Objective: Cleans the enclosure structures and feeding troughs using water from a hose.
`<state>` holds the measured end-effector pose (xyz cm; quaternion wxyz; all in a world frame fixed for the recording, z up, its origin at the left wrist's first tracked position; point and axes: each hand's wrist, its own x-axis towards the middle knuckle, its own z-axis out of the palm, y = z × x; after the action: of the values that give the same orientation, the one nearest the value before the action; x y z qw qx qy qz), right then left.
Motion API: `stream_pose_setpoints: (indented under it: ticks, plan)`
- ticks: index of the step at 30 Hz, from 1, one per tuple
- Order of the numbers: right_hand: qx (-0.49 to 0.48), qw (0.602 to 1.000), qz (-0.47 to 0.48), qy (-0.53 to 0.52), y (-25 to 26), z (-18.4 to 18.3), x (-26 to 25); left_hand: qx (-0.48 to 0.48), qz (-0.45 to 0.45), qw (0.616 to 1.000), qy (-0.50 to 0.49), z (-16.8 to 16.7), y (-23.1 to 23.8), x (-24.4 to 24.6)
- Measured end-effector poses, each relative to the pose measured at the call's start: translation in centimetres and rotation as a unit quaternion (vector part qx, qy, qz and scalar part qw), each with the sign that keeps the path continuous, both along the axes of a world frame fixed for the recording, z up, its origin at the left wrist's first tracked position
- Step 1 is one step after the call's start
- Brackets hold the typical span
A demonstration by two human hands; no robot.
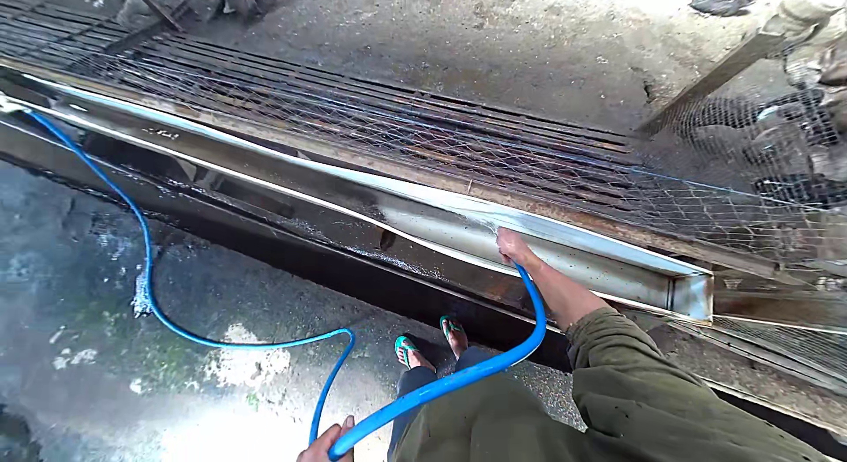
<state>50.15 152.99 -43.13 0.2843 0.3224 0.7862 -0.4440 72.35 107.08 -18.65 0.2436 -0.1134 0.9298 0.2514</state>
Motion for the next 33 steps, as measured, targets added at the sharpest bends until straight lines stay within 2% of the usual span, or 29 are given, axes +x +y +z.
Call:
stream_pose_setpoints:
  ticks: [2, 5, 9, 21, 26, 33]
  plan:
    - [0.015, 0.999, 0.004, -0.029, 0.9, -0.6, 0.7, 0.003, 0.003, 1.000, 0.003, 0.1, 0.4, -0.1]
    - [0.077, 0.991, 0.098, -0.047, 1.1, -0.4, 2.0, 0.000, -0.021, 1.000, -0.015, -0.2, 1.8, -0.2]
    - [0.064, 0.983, 0.171, -0.010, 0.8, -0.3, 2.7, 0.003, -0.037, 0.999, -0.040, -0.5, 3.1, -0.5]
    - [0.040, 0.973, 0.227, 0.022, 0.9, -0.8, 2.3, -0.019, -0.092, 0.994, -0.062, -0.7, 4.0, -1.8]
    - [0.066, 0.980, 0.189, 0.016, 1.2, -0.9, 2.2, -0.025, -0.097, 0.992, -0.076, -0.7, 3.8, -1.7]
    - [0.074, 0.975, 0.208, 0.010, 1.0, -1.1, 2.0, -0.026, -0.095, 0.992, -0.085, -1.1, 3.7, -1.4]
